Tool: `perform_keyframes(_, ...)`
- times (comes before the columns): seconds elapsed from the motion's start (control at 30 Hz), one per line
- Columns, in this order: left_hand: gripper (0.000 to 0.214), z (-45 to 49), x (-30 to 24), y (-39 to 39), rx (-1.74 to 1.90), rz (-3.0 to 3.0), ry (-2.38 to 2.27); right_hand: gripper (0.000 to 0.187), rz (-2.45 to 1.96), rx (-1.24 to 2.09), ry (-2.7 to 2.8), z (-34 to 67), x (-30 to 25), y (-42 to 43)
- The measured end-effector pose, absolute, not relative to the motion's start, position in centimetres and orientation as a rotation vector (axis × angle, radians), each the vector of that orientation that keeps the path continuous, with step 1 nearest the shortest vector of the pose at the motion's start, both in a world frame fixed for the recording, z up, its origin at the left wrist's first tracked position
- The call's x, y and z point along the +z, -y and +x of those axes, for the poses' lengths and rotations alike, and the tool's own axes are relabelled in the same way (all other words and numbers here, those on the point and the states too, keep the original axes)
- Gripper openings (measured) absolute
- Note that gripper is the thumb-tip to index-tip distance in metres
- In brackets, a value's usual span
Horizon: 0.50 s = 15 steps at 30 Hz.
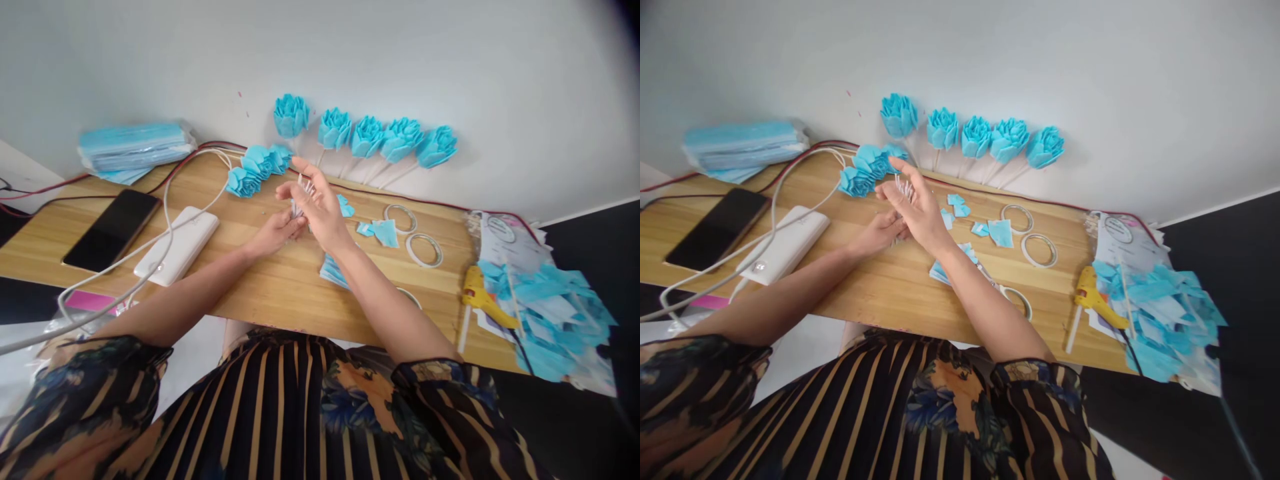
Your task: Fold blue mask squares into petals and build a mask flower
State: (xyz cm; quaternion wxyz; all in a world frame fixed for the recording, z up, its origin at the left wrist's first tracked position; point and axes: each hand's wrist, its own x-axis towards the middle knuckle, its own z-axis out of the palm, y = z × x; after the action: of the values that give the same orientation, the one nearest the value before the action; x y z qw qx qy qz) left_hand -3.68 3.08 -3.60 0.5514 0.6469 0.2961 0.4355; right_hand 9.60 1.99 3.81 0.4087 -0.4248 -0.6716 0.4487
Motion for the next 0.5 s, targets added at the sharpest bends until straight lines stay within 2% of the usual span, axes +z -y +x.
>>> perform_keyframes(0.23,0.047,-4.1,-3.6,-3.9,0.914,1.729,-0.811,0.060,-1.154,1.031,1.780,9.8,4.1,-1.6)
perform_keyframes(0.4,0.035,-4.3,-4.4,-3.7,0.914,1.653,-0.844,0.048,-1.125,1.005,1.770,9.7,3.3,-1.7)
perform_keyframes(0.5,0.029,-4.1,-4.1,-3.4,0.945,1.633,-0.806,0.047,-1.103,1.003,1.768,9.6,3.2,-2.1)
